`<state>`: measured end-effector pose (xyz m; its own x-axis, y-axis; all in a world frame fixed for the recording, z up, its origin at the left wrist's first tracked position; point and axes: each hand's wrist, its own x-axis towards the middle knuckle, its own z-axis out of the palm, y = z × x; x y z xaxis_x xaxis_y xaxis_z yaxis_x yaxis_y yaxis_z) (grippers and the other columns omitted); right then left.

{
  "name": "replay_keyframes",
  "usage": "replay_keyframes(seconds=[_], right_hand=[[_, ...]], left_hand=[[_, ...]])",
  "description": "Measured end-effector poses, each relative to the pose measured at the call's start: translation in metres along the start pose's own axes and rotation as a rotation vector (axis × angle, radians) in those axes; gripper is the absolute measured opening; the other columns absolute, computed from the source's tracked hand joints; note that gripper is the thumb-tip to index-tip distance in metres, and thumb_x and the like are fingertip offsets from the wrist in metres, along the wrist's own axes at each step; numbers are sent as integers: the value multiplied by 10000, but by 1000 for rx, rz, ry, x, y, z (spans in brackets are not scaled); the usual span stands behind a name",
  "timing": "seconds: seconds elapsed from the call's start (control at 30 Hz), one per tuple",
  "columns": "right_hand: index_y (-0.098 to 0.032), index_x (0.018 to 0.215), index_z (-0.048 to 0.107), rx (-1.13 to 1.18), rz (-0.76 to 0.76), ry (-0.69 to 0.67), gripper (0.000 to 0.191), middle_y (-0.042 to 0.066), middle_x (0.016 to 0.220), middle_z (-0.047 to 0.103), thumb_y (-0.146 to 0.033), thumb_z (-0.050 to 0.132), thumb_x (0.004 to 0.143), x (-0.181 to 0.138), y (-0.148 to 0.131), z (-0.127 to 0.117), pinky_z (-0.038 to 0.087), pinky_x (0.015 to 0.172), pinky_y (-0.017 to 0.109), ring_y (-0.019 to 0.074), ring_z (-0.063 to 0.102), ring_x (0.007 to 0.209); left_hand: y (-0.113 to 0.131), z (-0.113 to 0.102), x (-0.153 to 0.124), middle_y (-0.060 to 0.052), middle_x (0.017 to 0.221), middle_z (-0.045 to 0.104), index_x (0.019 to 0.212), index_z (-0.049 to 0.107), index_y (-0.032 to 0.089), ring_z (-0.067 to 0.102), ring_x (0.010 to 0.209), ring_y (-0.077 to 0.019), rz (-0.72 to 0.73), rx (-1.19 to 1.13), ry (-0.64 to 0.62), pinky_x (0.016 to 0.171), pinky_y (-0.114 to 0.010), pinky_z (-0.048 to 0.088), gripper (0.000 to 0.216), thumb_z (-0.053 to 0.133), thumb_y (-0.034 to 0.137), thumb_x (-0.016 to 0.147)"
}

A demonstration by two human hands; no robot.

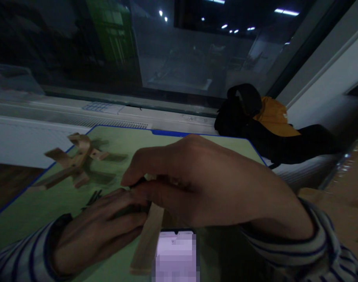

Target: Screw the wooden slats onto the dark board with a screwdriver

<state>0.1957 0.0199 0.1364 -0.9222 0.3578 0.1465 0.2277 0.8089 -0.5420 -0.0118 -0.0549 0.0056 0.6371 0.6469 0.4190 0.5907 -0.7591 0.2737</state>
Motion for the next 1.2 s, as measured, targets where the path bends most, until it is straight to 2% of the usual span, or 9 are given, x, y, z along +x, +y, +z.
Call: replay_keyframes(seconds=[0.17, 0.27, 0.4, 0.57, 0.67, 0.8, 0.87, 1.0, 1.2], right_hand=[[-173, 990, 612, -20, -9, 33, 160, -48, 788, 645, -266, 559, 870, 2, 0, 2, 406, 579, 149, 45, 565, 638], [-162, 990, 599, -19, -53, 46, 143, -46, 845, 639, -237, 546, 881, 4, 0, 1, 407, 644, 129, 33, 569, 718], [-132, 946, 627, 43, -82, -50, 168, -10, 871, 643, -231, 499, 904, 4, -1, -2, 429, 671, 134, 48, 582, 759], [-146, 1011, 625, 9, -36, -6, 188, 9, 1015, 656, -207, 481, 905, 2, -2, 0, 457, 712, 145, 75, 609, 872], [-150, 1020, 616, 68, -17, -55, 172, -29, 926, 671, -195, 504, 896, 2, -2, 1, 452, 678, 107, 38, 614, 781], [-185, 1024, 610, 13, 33, -41, 186, -48, 837, 657, -280, 530, 886, 2, -4, 1, 448, 598, 112, 35, 591, 696], [-205, 996, 602, -35, 56, -34, 187, -91, 814, 635, -315, 486, 899, 2, -5, 2, 426, 595, 107, 15, 572, 689], [-180, 935, 585, -66, 25, -24, 386, -150, 808, 593, -393, 263, 922, 2, -8, 1, 407, 627, 179, 3, 541, 689], [-199, 994, 618, -54, 54, -38, 174, -36, 870, 642, -253, 479, 905, 0, -6, 0, 455, 645, 163, 62, 575, 719]], left_hand=[[0, 1, 0, -43, 1035, 617, 1049, 597, 246, 588, 862, -178, 20, 15, 9, 693, -333, 494, 199, 503, 189, 882], [0, 1, 0, -37, 1042, 614, 1042, 597, 247, 587, 875, -177, 19, 12, 22, 698, -328, 491, 200, 513, 178, 874], [0, 1, 1, -40, 1064, 610, 1050, 590, 242, 585, 913, -178, 23, 1, 20, 748, -338, 496, 206, 523, 174, 868], [1, 1, 0, -43, 1032, 620, 1008, 600, 233, 592, 873, -178, 13, 9, 18, 719, -334, 506, 173, 523, 169, 867], [1, 1, 0, -40, 1013, 625, 1034, 596, 239, 593, 862, -180, 21, 26, 35, 700, -336, 505, 184, 495, 193, 887], [0, 2, 0, -38, 1025, 627, 1052, 592, 247, 593, 866, -177, 26, 39, 35, 699, -329, 501, 195, 480, 207, 898], [1, 3, 0, -44, 1036, 626, 1047, 594, 242, 594, 868, -178, 22, 45, 40, 707, -331, 501, 191, 487, 204, 894], [3, 3, 1, -40, 998, 632, 1007, 611, 242, 598, 842, -177, 4, 59, 31, 704, -334, 500, 168, 493, 210, 892], [5, 1, 3, -38, 1019, 621, 1030, 605, 247, 589, 866, -180, -2, 24, 3, 704, -335, 491, 193, 513, 178, 876]])
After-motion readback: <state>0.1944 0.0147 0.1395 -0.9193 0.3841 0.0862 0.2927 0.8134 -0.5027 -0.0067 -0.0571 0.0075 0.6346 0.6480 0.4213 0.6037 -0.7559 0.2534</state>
